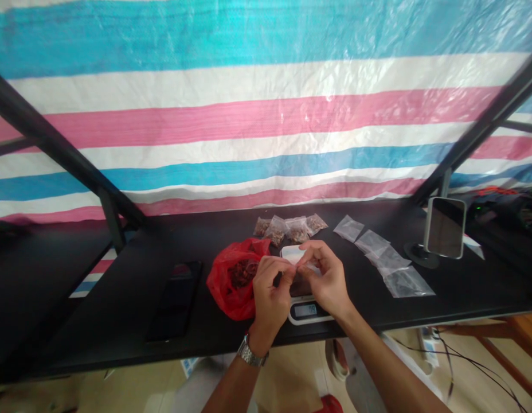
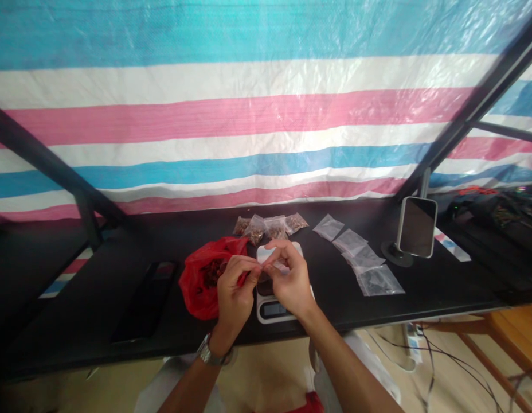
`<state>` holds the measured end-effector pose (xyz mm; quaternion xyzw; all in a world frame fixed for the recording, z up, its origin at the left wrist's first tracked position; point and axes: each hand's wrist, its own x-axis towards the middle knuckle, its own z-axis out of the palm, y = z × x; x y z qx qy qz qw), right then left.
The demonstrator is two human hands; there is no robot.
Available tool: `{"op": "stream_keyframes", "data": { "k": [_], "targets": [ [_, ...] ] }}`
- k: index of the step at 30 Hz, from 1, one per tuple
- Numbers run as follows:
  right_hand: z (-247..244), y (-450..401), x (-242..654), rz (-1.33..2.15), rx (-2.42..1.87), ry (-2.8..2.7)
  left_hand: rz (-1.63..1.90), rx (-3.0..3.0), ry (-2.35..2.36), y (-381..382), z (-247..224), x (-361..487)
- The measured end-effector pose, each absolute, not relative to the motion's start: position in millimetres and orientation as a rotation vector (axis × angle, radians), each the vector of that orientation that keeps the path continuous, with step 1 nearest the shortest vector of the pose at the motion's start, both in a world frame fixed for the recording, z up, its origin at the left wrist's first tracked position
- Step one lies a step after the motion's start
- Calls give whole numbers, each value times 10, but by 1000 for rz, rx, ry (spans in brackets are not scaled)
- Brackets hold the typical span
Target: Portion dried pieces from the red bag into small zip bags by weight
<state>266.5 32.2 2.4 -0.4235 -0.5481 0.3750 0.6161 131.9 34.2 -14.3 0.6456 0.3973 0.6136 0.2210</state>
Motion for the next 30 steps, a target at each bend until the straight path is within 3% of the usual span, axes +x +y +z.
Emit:
{"op": "stream_keyframes", "data": {
  "k": [5, 12, 19, 25, 30],
  "targets": [
    [31, 365, 2722, 646, -1063, -1325, 1775, 1901, 1170, 312, -156, 1371],
    [16, 785, 3101, 84, -1277, -867, 1898, 2110, 1215, 162, -125, 1273],
    [-94, 884, 3212, 244, -1518, -1273, 1809, 2317, 1068, -73, -246, 1157],
    [-52, 729, 3219, 61, -1466, -1465, 1762, 2481, 941, -189, -263, 1111],
    [-198, 722, 3725, -149, -2012, -1314, 1819, 2405, 975, -172, -278, 1054]
  ]
}}
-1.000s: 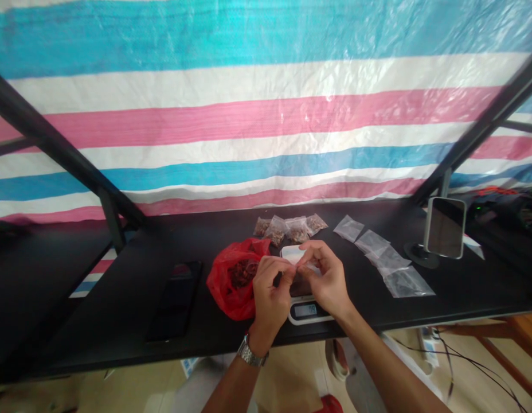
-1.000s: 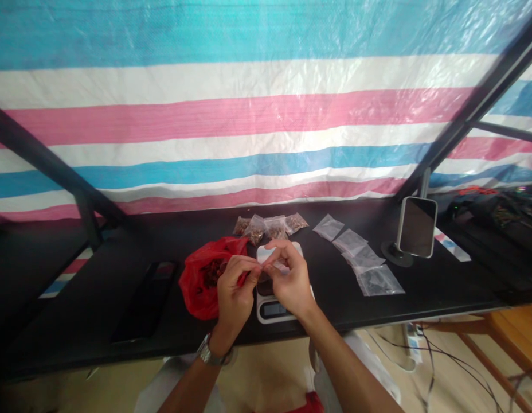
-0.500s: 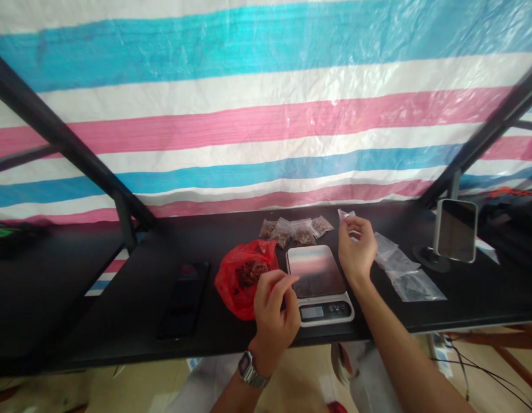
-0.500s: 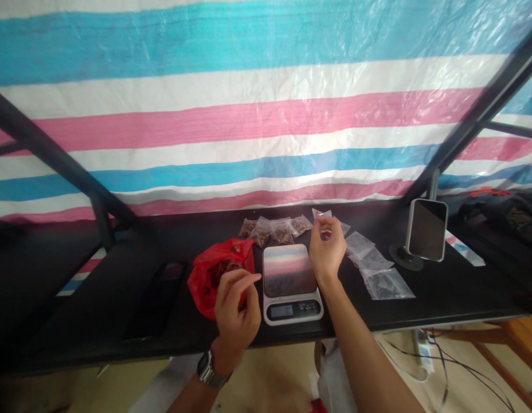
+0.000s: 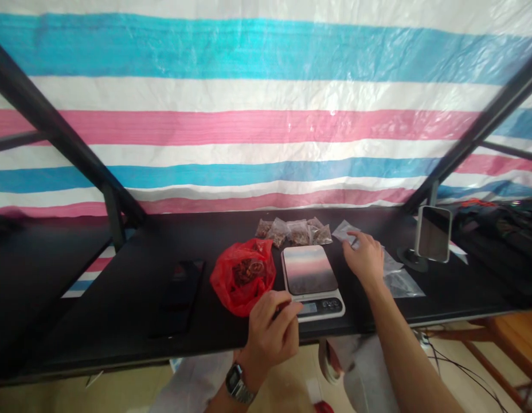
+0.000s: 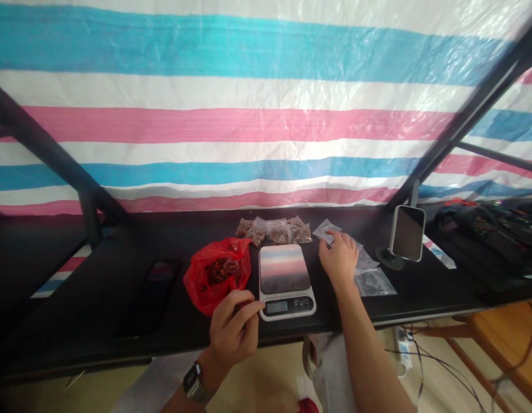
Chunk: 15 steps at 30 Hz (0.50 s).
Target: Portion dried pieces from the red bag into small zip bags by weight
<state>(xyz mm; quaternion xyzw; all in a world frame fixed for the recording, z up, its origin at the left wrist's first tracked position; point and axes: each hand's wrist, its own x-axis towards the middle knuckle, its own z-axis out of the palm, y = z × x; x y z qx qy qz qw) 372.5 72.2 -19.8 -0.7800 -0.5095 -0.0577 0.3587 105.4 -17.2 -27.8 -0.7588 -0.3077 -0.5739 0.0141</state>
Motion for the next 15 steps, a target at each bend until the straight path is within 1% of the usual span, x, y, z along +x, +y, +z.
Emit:
{"op": "stream_keyframes", "data": {
  "k": [3, 6, 8, 10, 13, 15],
  "targets": [
    [-253, 690, 4028, -62, -2227, -1301, -1829, -2357, -957, -179, -311, 1035],
    [-216, 661, 4194, 85, -2223, -1256, -1822, -2346, -992, -199, -342, 1023],
    [-154, 641, 4227, 124, -2167, -1150, -1824, -2339, -1002, -211, -347, 1018],
    [-83, 611, 4187, 117, -2025, -1053, -1839, -2339, -992, -218, -336, 1020],
    [6, 522, 3933, 90, -1662, -998, -1842, -2334, -1021, -213, -310, 1048],
    [48, 408, 3625, 177, -1397, -1023, -1780, -2329, -1107, -197, -308, 1080]
  ]
}}
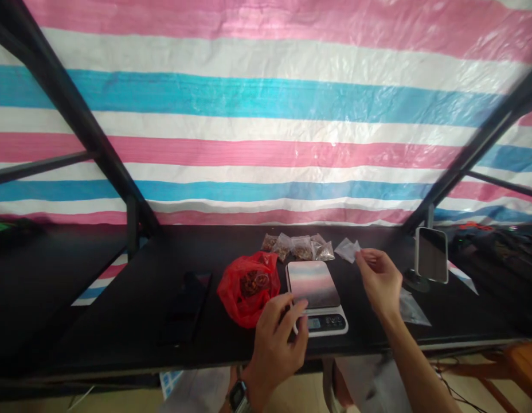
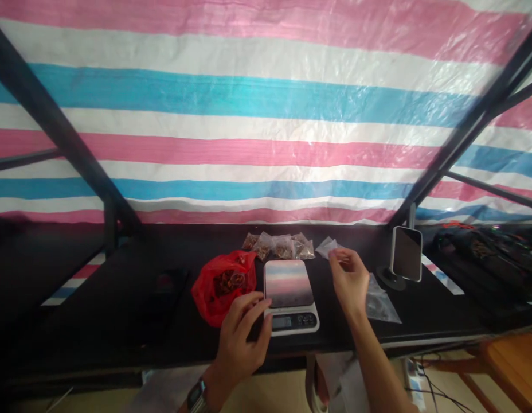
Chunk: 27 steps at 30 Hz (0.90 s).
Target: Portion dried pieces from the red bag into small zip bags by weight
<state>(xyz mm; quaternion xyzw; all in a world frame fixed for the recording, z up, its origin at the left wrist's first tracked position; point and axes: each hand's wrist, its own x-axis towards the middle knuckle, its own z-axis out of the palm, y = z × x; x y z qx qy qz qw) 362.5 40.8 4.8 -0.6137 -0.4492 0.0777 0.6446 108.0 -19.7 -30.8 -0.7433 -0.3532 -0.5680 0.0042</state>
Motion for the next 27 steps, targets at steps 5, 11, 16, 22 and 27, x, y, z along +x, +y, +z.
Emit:
{"op": "stream_keyframes", "data": {
  "k": [5, 11, 16, 22, 27],
  "targets": [
    [128, 10, 2780, 654, -969, -1520, -1578, -2338, -1297, -137, -365, 1106],
    [187, -82, 2530, 578, -904, -1682, -1679, -2368, -1217, -93, -310, 961],
    [150, -30, 2600, 597, -895, -1665, -1679, -2495, -1183, -103, -228, 865],
    [118, -46, 2589, 629, -860, -1673, -1969, -2809, -1345, -199, -163, 809],
    [171, -77, 2614, 671, -842, -1706, -2202, -2834, -1490, -244, -100, 791]
  ]
}}
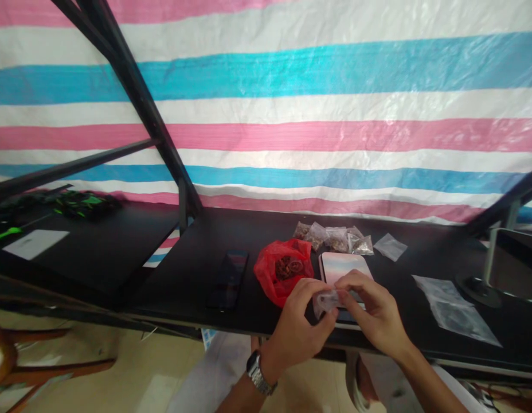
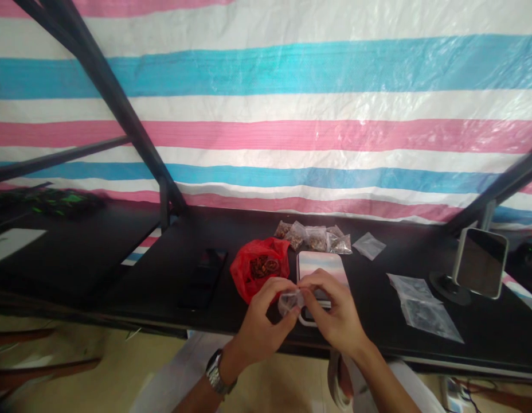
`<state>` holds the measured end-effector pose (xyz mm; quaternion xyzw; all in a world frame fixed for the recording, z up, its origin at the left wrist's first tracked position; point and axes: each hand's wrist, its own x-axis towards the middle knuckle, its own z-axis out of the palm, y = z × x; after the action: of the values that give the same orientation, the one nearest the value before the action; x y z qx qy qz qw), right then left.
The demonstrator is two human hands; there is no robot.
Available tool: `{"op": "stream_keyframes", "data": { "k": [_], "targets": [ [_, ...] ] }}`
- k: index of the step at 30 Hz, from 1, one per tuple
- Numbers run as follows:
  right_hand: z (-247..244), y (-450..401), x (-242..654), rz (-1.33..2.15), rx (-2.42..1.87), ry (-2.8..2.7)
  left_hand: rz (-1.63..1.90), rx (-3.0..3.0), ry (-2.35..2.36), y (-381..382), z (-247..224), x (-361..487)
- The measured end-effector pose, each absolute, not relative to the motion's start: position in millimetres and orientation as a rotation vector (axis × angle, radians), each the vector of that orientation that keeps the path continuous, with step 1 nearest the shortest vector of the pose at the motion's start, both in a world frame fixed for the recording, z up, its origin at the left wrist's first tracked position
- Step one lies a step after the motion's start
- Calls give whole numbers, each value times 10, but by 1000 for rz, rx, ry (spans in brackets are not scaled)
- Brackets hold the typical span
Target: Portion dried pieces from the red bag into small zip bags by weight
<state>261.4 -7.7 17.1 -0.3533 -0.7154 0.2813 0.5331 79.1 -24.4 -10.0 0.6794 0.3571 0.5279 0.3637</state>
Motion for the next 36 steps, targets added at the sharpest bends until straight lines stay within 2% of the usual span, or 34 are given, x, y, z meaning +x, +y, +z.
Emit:
{"op": "stream_keyframes", "data": {
  "k": [7, 12, 15, 19, 22, 30, 36],
  "targets": [
    [203, 108, 2659, 698, -1112, -1754, 1195, 1331, 872, -245, 43, 666],
    [259, 450, 2335, 644, -1242, -2158, 634, 1285, 645, -264, 105, 408],
    [276, 633, 2112, 479, -1235, -2377, 490, 1275, 621, -288, 40, 298],
    [271, 820, 1961, 358, -1320, -2543, 699, 1234, 678, -306, -41, 170],
    [261, 925, 1938, 396, -1374, -2550, 873, 1261, 760, -322, -43, 48],
    [196, 1050, 1988, 681, -1322, -2458, 710, 1361, 935, -494, -99, -156],
    [169, 1039, 1940, 730, -1282, -2494, 949, 1368, 993, -500, -201, -163]
  ]
}}
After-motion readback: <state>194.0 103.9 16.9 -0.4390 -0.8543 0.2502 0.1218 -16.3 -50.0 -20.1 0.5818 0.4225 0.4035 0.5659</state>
